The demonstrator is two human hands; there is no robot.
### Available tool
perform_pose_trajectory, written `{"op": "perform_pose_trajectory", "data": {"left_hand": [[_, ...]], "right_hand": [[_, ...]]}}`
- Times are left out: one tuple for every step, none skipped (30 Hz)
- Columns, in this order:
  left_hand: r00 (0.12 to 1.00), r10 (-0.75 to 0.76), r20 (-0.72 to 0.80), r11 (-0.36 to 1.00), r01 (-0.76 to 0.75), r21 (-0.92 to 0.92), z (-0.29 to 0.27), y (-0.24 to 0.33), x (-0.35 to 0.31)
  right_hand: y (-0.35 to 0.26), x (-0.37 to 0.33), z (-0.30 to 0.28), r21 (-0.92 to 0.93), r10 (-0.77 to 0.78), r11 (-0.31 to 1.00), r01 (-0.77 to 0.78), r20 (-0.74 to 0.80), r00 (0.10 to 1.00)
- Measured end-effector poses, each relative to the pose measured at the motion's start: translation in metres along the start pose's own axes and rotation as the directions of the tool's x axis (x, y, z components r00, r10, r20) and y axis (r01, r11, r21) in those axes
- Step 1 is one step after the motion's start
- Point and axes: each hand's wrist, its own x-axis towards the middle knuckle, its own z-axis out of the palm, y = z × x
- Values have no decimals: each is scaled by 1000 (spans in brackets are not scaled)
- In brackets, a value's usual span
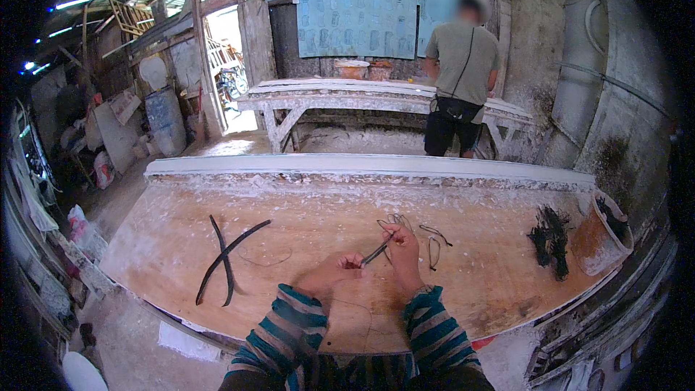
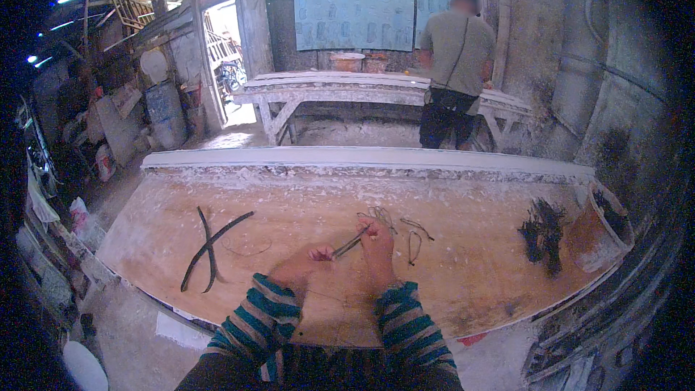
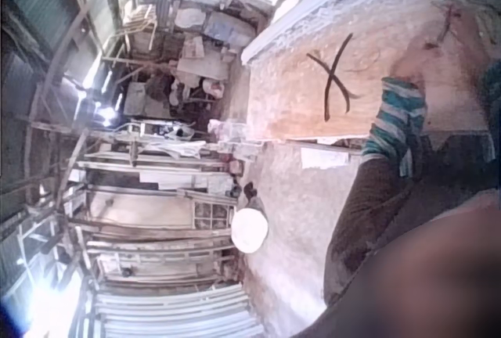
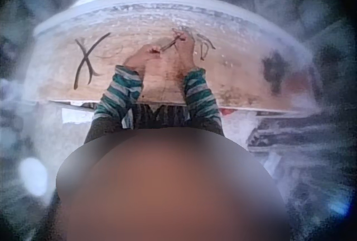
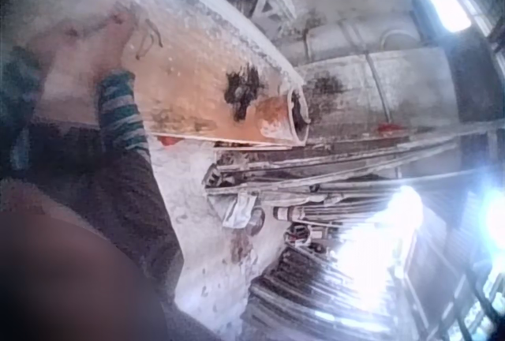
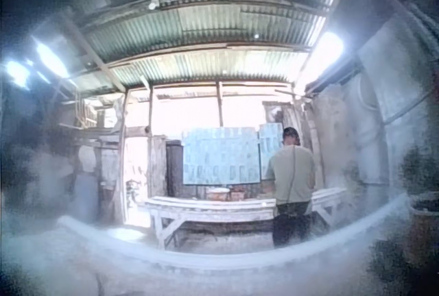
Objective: The person ties thin black cords into loops on a wooden workbench, then moves outside to continue tying and arranging the cords. The person handles the cords by hand without using tools.
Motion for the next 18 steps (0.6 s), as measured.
{"op": "perform_pose_trajectory", "data": {"left_hand": [[1000,7,-20,1000,-7,0,-1,1,-1],[999,32,-33,999,-32,14,-2,1,1],[997,60,-49,998,-59,29,-4,0,3],[994,88,-63,995,-85,44,-6,-1,4],[986,96,-134,993,-85,85,-6,-3,9],[970,104,-221,988,-76,131,-10,-4,8],[945,115,-305,982,-62,176,-13,-6,8],[913,151,-379,980,-87,181,-17,-8,8],[873,187,-451,976,-112,188,-21,-10,9],[826,221,-519,971,-135,197,-26,-12,10],[794,229,-563,971,-147,188,-32,-15,11],[760,237,-605,971,-160,179,-38,-16,12],[723,243,-646,970,-173,172,-43,-18,11],[692,257,-675,966,-190,173,-44,-18,13],[658,269,-703,963,-207,176,-45,-17,16],[619,283,-733,958,-221,183,-46,-16,15],[612,279,-740,959,-218,181,-50,-19,14],[606,274,-747,960,-214,179,-55,-26,15]], "right_hand": [[5,1,0,-25,2,1000,-2,-3,1000],[9,1,1,0,-28,1000,28,-15,1000],[11,2,3,25,-58,998,59,-25,998],[13,2,4,50,-89,995,91,-36,995],[7,2,0,22,-57,998,58,-43,997],[-4,0,1,7,-22,1000,22,-37,999],[-12,-2,2,-10,14,1000,-14,-32,999],[-14,-3,0,-63,-32,997,33,14,999],[-15,-4,-3,-113,-76,990,83,62,995],[-17,-5,-4,-160,-117,978,134,112,987],[-20,-6,-4,-181,-127,969,167,216,968],[-24,-8,-3,-199,-132,959,203,319,939],[-28,-10,-1,-211,-135,947,240,418,898],[-32,-15,1,-113,-144,967,228,494,858],[-36,-23,6,-16,-161,979,206,564,810],[-38,-31,14,86,-188,981,174,630,753],[-37,-39,21,142,-182,983,118,668,721],[-36,-46,28,193,-180,979,58,704,687]]}}
